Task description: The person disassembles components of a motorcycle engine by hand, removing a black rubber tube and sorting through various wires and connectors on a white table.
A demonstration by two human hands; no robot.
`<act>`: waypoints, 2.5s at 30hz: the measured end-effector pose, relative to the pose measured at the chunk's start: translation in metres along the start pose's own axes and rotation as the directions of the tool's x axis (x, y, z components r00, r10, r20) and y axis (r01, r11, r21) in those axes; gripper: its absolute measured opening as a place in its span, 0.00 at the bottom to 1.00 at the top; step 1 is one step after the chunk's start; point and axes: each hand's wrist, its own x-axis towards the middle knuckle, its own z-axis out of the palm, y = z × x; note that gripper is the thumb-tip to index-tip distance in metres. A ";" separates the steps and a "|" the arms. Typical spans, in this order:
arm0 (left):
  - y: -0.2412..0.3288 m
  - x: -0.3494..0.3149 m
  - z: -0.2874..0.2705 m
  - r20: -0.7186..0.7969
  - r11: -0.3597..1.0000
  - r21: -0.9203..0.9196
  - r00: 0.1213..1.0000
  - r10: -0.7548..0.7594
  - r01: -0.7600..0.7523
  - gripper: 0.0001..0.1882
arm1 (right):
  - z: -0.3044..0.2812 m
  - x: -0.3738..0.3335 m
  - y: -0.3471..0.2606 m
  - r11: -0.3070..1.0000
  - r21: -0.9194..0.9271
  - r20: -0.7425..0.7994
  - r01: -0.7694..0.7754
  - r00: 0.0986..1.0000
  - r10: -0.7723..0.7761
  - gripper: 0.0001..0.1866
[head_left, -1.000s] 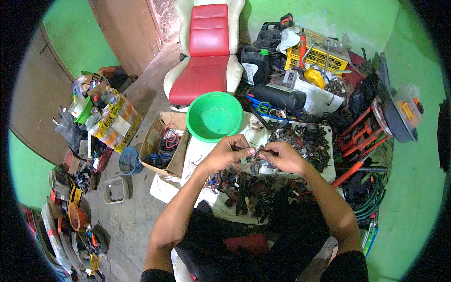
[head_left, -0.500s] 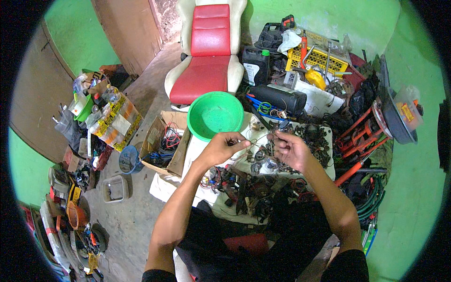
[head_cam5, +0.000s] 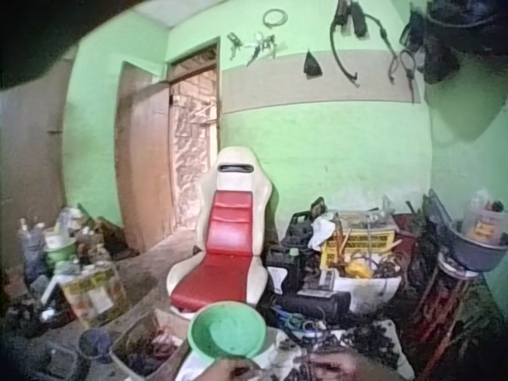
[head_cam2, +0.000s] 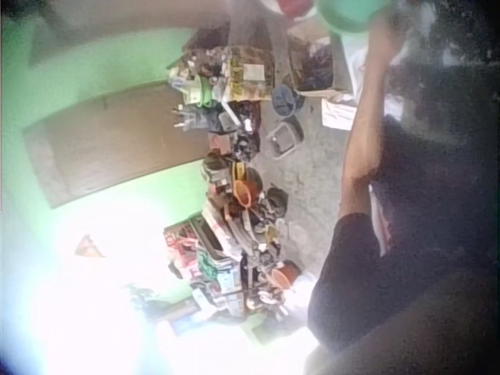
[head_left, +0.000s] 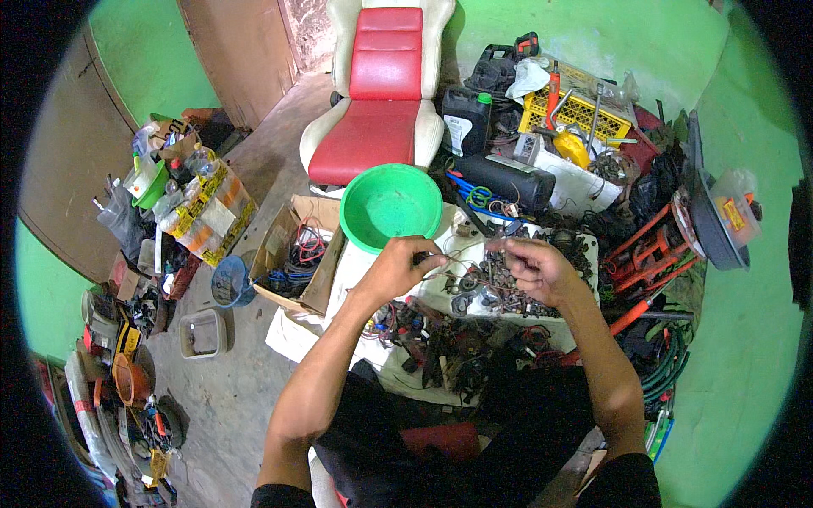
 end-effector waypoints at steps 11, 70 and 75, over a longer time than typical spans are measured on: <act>0.002 0.000 -0.029 -0.119 0.997 0.043 0.990 0.073 -0.069 0.08 | -0.020 -0.003 0.002 0.919 0.265 -0.158 0.292 0.953 -0.257 0.12; -0.048 -0.047 -0.068 -0.424 0.937 -0.309 0.858 -0.290 0.164 0.10 | -0.061 -0.113 -0.008 -0.282 -0.733 -0.618 -0.618 0.779 -0.101 0.40; -0.025 -0.030 -0.039 -0.255 0.865 -0.488 0.929 -0.268 0.116 0.10 | 0.025 -0.043 0.009 -0.032 -0.999 0.037 0.022 0.764 -0.644 0.31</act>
